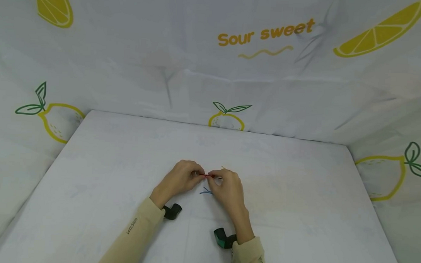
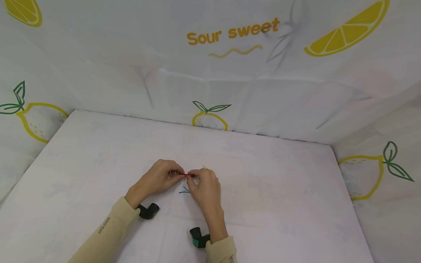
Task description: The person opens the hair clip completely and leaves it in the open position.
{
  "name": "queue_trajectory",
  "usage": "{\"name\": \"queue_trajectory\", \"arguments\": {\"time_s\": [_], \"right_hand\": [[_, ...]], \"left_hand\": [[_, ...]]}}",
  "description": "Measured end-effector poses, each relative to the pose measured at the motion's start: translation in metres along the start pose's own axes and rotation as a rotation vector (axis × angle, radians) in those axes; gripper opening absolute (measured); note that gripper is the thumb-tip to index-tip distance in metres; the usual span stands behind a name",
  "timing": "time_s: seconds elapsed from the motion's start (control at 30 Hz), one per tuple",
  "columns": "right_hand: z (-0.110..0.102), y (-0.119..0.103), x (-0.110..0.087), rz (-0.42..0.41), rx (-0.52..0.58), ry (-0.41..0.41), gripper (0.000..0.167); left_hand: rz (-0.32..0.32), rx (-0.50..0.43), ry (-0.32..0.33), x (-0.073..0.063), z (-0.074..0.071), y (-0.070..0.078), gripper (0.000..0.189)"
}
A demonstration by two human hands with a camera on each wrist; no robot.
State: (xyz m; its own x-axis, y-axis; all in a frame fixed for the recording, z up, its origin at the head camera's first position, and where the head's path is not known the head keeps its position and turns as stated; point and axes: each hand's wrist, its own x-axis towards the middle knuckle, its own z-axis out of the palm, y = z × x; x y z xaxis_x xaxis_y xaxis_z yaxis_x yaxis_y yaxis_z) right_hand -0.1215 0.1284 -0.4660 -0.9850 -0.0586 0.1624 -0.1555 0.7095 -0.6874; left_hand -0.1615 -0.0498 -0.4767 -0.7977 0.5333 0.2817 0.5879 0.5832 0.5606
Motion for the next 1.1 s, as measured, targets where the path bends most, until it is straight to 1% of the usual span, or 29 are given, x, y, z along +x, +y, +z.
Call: {"name": "queue_trajectory", "arguments": {"time_s": [0.1, 0.2, 0.43, 0.53, 0.77, 0.9, 1.1], "right_hand": [[0.0007, 0.0005, -0.0006, -0.013, 0.005, 0.011, 0.007], [0.0016, 0.0012, -0.0012, -0.037, 0.004, 0.028, 0.007], [0.0029, 0.0037, -0.0027, -0.093, -0.026, 0.073, 0.008], [0.0030, 0.0043, -0.0032, -0.108, -0.029, 0.082, 0.007], [0.0035, 0.0042, -0.0040, -0.157, -0.040, 0.101, 0.005], [0.0041, 0.0036, -0.0039, -0.159, -0.038, 0.113, 0.005], [0.0066, 0.0020, -0.0024, -0.167, -0.044, 0.143, 0.006]], "left_hand": [[-0.001, -0.003, 0.011, -0.0019, -0.0001, 0.0012, 0.006], [0.019, -0.003, 0.036, -0.0038, 0.0006, 0.0020, 0.006], [0.114, 0.009, 0.144, -0.0050, 0.0049, 0.0017, 0.006], [0.136, 0.008, 0.178, -0.0050, 0.0065, 0.0017, 0.004], [0.142, 0.008, 0.216, -0.0047, 0.0082, 0.0036, 0.005], [0.135, 0.018, 0.229, -0.0048, 0.0089, 0.0045, 0.005], [0.115, 0.025, 0.225, -0.0040, 0.0091, 0.0076, 0.003]]}}
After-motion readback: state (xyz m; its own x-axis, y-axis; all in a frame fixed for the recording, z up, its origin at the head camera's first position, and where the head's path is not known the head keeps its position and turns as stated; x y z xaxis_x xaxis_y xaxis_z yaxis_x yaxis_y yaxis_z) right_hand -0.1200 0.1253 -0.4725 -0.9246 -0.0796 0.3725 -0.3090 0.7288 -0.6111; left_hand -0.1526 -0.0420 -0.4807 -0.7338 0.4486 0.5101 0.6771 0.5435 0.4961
